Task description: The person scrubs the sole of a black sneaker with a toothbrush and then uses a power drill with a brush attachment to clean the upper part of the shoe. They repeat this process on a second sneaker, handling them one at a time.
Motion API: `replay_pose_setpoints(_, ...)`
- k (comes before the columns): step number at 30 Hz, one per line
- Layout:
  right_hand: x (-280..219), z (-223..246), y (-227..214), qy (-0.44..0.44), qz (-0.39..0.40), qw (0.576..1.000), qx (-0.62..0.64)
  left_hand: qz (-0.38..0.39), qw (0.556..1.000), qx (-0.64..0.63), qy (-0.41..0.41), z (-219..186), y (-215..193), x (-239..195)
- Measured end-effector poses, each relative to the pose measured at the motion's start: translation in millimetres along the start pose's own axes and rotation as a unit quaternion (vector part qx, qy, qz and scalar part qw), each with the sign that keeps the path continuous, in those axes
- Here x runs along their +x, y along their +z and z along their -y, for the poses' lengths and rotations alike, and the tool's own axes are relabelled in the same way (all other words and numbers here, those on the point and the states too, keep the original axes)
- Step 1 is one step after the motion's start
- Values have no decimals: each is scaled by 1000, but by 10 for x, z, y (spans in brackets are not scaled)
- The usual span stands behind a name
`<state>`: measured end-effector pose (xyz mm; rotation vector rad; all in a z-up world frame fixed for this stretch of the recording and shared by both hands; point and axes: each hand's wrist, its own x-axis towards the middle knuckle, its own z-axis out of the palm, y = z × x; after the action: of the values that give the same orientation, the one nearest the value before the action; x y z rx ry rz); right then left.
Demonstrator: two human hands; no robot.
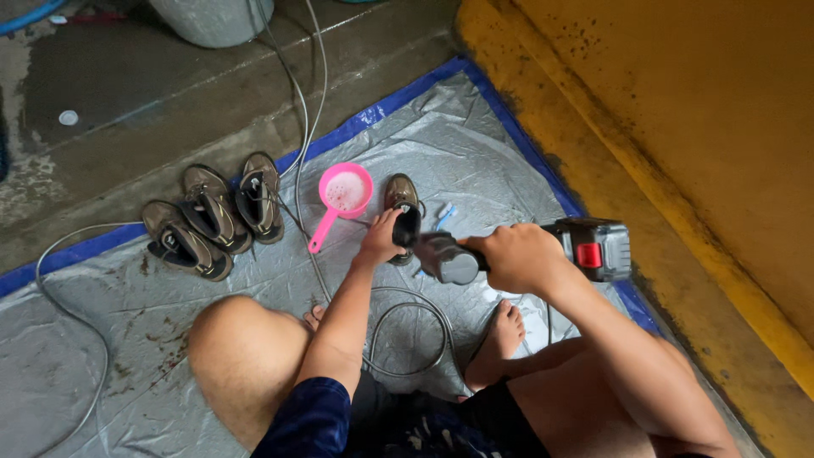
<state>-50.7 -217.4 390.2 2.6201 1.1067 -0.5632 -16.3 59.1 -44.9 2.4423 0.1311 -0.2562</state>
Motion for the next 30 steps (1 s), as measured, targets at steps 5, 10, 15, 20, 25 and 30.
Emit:
replay_pose_setpoints(5,120,-63,300,13,-10,1000,-11,16,999,32,1,-240,-136,-117)
replay_pose_setpoints(10,167,11,433,21,-40,999,-1,11,999,17,40,-325,-189,-140)
replay_pose_setpoints(15,349,-5,1241,1,-95,995,-31,6,997,40,71,-321,-115,-79)
replay_pose_setpoints(20,482,166,1918,-59,-176,981,-55,4,998,54,32,-338,-179,-166)
replay_pose_setpoints(25,738,309,2773,-115,-293,938,-144,-3,998,52,29,-370,-152,-197)
replay_pose_setpoints(30,897,338,3231,-95,-199,966,-135,21,998,55,-9,-500,-278,-314)
